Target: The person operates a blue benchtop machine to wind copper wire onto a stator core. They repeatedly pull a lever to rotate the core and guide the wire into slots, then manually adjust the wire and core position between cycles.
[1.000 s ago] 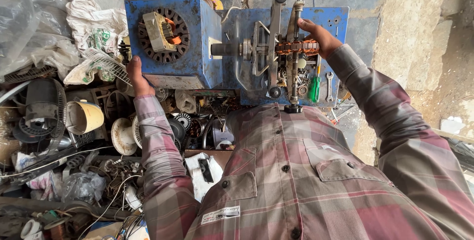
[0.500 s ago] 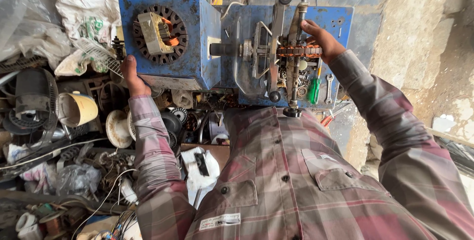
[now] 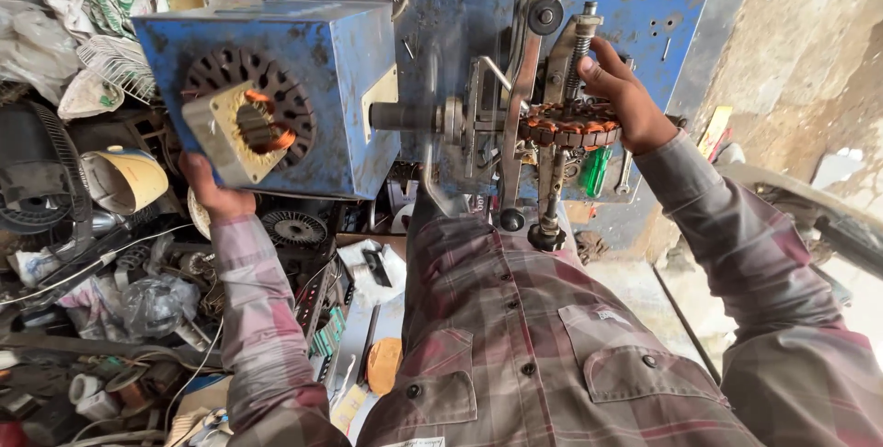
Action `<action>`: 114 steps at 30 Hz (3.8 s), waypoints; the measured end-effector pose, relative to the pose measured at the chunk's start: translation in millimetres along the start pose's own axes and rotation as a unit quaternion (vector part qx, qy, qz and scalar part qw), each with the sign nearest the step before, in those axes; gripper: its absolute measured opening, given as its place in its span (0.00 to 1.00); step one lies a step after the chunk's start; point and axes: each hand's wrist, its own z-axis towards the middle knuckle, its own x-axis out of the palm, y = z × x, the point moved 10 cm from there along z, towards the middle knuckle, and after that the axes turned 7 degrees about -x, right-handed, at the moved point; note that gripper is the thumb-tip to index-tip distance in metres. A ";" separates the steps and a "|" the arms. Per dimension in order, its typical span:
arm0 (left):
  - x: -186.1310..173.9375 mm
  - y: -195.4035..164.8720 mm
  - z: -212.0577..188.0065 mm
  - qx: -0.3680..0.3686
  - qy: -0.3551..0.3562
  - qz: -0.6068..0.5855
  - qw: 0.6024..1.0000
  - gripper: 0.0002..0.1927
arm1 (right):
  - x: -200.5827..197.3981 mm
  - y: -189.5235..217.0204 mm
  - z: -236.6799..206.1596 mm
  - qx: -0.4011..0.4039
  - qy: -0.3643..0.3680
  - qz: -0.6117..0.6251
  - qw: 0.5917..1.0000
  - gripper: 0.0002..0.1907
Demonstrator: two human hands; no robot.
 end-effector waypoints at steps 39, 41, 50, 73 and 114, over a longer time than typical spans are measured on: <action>28.9 -6.2 61.6 0.053 -0.120 0.054 0.990 0.34 | -15.9 13.6 31.9 0.025 -0.014 -0.038 0.999 0.47; 25.4 -2.2 63.8 0.053 -0.129 0.049 0.989 0.32 | -18.2 10.5 34.0 0.018 -0.018 -0.034 0.999 0.46; 38.0 -5.3 63.4 0.093 -0.048 0.013 0.994 0.26 | -17.2 -4.2 57.2 0.015 0.012 0.114 0.993 0.32; 54.0 -14.5 62.1 0.116 -0.027 0.047 0.992 0.28 | -33.3 -15.3 57.5 0.053 -0.040 0.015 0.998 0.44; 53.6 -20.2 55.7 0.115 -0.018 0.039 0.992 0.21 | -21.6 6.2 33.4 0.039 -0.048 0.015 0.998 0.42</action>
